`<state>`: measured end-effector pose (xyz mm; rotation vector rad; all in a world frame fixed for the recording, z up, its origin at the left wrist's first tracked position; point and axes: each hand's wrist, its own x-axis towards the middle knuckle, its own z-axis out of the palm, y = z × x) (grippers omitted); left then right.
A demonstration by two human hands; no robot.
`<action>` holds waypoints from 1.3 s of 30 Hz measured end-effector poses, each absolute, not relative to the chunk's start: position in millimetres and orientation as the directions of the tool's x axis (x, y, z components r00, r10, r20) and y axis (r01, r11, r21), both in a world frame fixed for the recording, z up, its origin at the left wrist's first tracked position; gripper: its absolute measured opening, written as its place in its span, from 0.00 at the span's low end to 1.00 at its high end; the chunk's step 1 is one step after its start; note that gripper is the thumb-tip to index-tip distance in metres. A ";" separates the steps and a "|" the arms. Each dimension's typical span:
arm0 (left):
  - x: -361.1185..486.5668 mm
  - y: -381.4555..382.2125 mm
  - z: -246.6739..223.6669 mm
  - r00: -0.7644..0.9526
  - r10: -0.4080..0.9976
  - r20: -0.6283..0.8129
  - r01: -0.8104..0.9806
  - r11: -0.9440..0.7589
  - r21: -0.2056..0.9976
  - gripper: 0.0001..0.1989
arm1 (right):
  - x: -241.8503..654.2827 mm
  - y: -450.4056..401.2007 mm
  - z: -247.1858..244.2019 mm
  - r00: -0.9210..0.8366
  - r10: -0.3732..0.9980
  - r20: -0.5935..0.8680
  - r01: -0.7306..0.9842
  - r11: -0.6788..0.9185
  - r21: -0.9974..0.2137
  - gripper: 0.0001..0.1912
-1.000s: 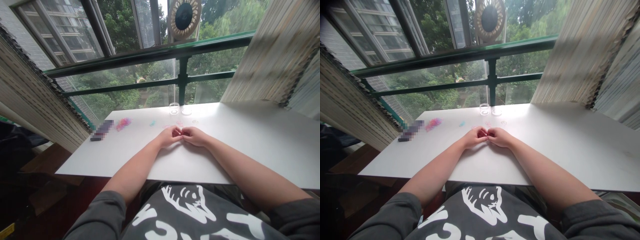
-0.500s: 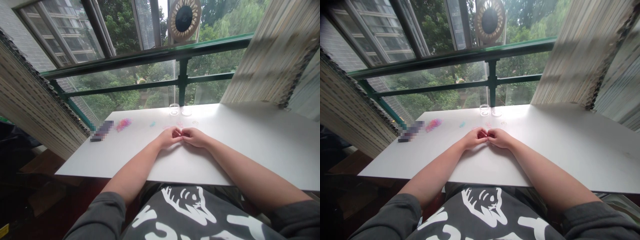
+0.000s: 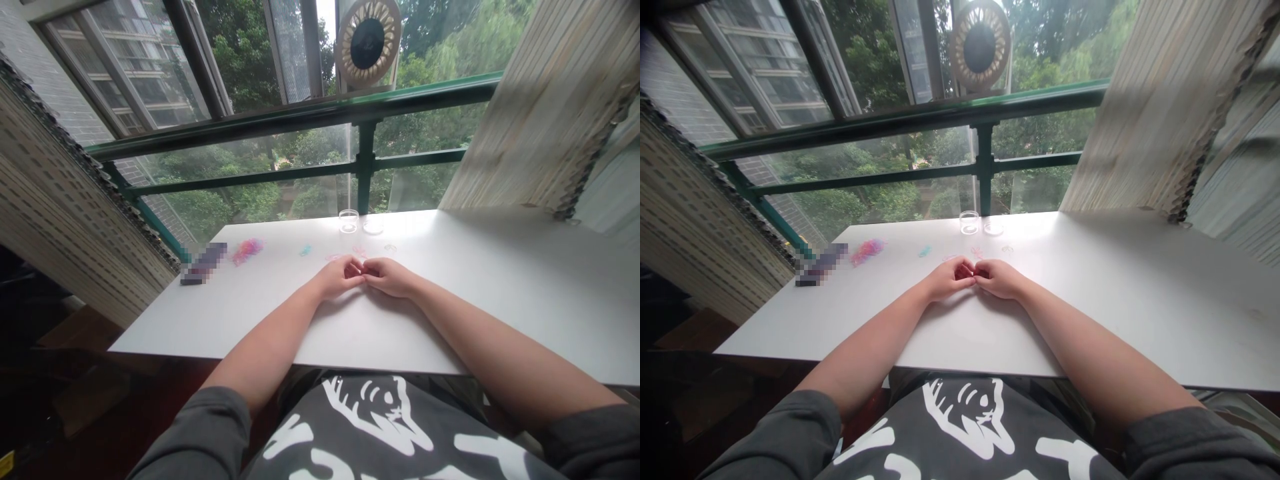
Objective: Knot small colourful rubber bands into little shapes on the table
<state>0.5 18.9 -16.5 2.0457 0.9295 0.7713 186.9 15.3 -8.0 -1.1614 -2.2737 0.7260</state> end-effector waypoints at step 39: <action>0.8 17.4 -14.4 0.556 0.807 0.199 0.379 -0.459 0.804 0.14 | 187.0 14.8 -6.6 -0.526 0.834 0.166 0.579 0.494 -0.648 0.08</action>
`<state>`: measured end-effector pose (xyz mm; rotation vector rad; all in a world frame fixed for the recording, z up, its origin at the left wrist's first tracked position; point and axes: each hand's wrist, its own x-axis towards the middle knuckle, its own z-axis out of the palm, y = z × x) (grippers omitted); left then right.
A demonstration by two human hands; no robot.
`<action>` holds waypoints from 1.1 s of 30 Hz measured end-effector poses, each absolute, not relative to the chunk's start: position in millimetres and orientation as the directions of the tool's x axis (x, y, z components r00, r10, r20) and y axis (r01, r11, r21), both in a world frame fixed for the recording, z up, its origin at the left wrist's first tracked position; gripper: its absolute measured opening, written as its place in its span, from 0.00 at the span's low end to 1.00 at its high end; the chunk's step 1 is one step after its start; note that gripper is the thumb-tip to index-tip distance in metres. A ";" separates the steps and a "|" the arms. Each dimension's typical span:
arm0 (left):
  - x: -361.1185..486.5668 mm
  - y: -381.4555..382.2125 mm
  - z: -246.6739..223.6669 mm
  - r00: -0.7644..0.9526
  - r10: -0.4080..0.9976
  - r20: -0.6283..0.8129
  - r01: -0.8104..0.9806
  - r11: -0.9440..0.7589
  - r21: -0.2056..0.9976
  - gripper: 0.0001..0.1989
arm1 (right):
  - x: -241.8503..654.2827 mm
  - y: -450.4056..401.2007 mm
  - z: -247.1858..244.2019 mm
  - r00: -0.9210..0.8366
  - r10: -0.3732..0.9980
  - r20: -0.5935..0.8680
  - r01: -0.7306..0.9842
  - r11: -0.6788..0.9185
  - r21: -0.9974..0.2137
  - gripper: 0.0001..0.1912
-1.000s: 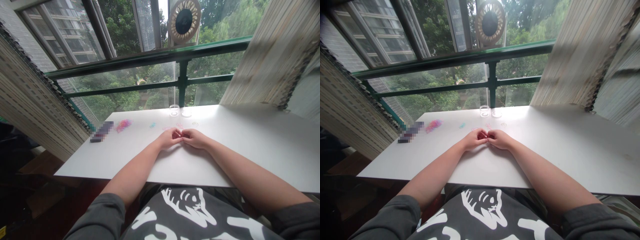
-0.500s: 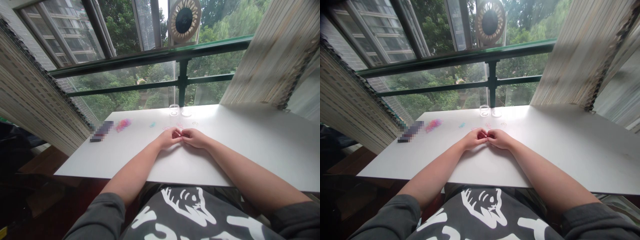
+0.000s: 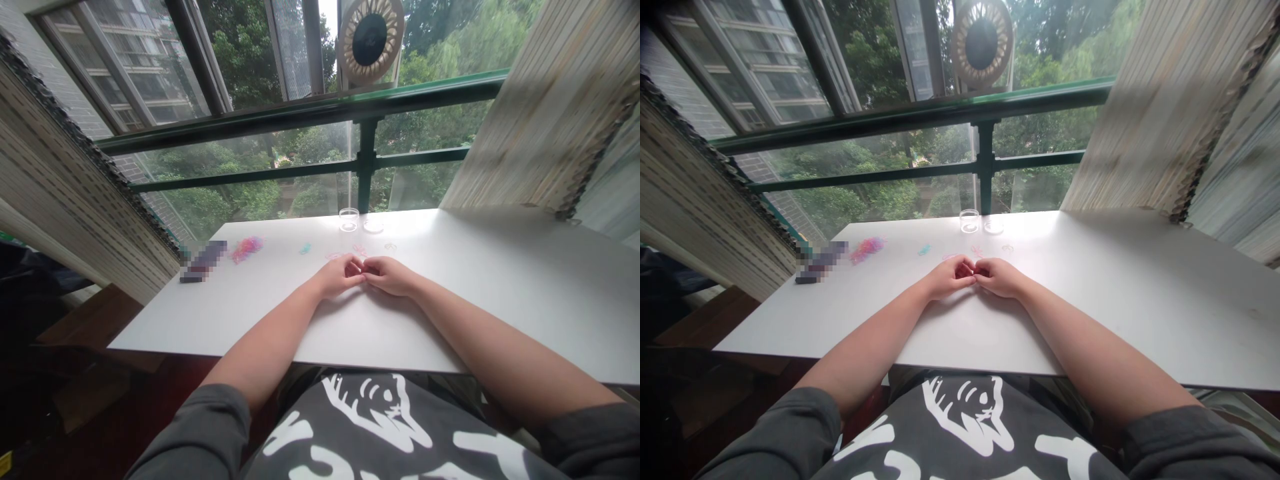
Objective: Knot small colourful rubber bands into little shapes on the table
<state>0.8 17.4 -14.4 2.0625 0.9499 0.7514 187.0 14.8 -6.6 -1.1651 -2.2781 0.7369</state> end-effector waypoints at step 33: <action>0.6 18.2 -15.6 0.563 0.803 0.196 0.361 -0.452 0.816 0.14 | 186.6 13.7 -7.0 -0.518 0.836 0.182 0.582 0.501 -0.641 0.07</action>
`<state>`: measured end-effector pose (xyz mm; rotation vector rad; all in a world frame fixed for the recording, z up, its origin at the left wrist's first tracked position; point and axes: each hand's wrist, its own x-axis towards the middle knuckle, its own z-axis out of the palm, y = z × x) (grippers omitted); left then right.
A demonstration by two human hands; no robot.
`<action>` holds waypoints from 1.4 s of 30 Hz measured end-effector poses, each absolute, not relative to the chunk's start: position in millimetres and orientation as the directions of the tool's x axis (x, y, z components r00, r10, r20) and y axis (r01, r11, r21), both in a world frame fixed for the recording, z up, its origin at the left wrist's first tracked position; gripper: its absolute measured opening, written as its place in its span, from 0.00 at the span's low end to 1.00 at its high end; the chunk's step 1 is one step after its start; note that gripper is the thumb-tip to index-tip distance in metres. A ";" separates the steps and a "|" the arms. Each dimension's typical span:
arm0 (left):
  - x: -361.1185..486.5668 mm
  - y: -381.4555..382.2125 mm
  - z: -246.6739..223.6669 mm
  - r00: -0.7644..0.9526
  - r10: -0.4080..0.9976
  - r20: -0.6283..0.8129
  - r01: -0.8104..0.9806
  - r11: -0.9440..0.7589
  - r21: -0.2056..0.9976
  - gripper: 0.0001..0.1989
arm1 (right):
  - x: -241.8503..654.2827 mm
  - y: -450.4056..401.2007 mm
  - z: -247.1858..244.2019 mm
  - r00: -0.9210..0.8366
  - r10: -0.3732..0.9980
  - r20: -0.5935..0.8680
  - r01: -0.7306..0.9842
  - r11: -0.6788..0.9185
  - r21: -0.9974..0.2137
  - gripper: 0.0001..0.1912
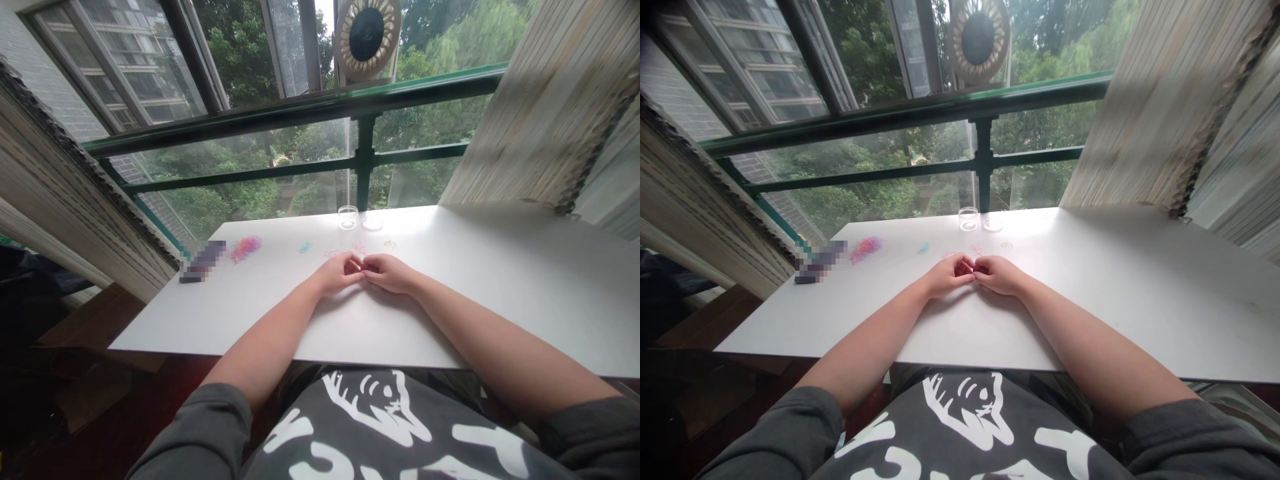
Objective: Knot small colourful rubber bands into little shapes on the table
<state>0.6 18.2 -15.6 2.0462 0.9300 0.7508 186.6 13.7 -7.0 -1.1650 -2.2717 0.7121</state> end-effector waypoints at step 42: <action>2.5 15.3 -15.1 0.422 0.876 0.235 0.498 -0.441 0.747 0.14 | 185.6 12.8 -10.2 -0.426 0.862 0.275 0.505 0.479 -0.718 0.06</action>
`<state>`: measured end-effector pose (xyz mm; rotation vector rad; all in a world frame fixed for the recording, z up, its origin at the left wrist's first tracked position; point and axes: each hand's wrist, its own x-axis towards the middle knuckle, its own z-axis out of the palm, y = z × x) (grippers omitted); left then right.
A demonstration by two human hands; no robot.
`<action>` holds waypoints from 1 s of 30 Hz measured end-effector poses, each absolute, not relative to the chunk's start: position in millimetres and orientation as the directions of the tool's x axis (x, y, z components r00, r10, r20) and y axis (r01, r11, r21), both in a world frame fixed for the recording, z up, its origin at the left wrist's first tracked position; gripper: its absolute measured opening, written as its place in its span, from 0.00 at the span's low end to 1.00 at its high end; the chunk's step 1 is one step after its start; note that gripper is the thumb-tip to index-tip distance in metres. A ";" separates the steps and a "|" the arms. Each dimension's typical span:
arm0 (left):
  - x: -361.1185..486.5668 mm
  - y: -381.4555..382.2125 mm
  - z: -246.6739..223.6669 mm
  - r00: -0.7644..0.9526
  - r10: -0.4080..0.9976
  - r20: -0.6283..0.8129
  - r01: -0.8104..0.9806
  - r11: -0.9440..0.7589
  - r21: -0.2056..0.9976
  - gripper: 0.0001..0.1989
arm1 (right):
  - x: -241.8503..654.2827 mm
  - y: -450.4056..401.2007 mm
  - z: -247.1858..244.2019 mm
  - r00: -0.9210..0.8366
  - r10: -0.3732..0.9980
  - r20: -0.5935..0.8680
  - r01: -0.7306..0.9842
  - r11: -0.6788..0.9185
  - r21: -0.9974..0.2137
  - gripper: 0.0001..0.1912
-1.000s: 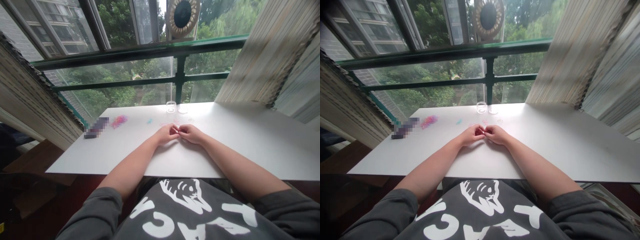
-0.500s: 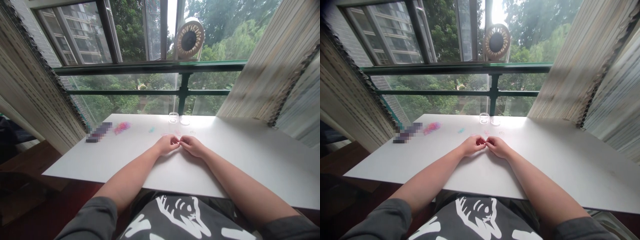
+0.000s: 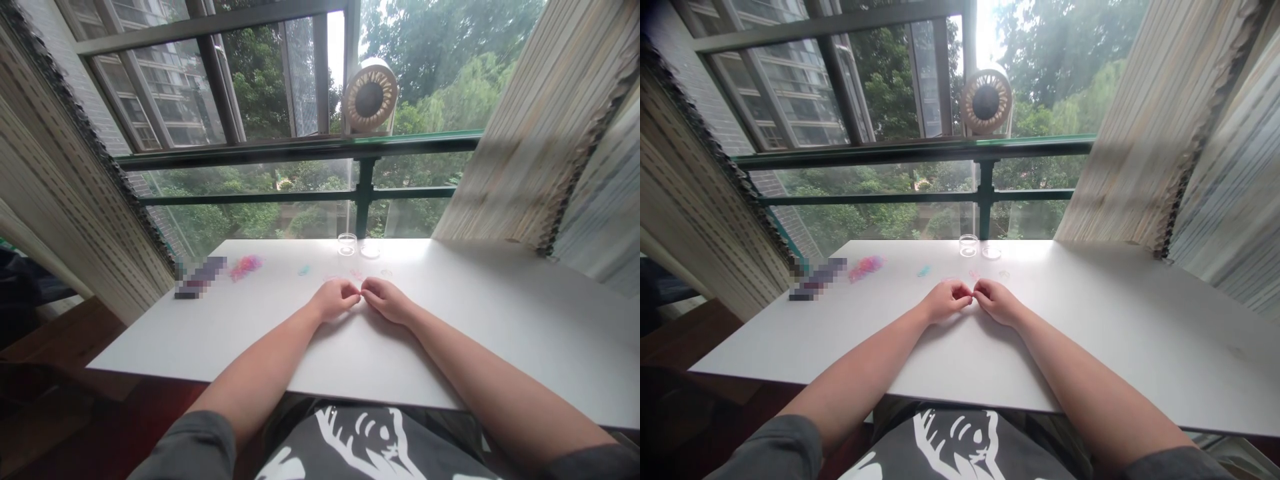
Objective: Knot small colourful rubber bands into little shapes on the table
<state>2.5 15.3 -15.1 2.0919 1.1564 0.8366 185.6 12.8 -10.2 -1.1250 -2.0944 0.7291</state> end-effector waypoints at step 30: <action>3.9 15.0 -12.8 0.406 0.857 0.316 0.494 -0.497 0.714 0.13 | 185.7 10.9 -8.4 -0.471 0.855 0.218 0.443 0.443 -0.779 0.13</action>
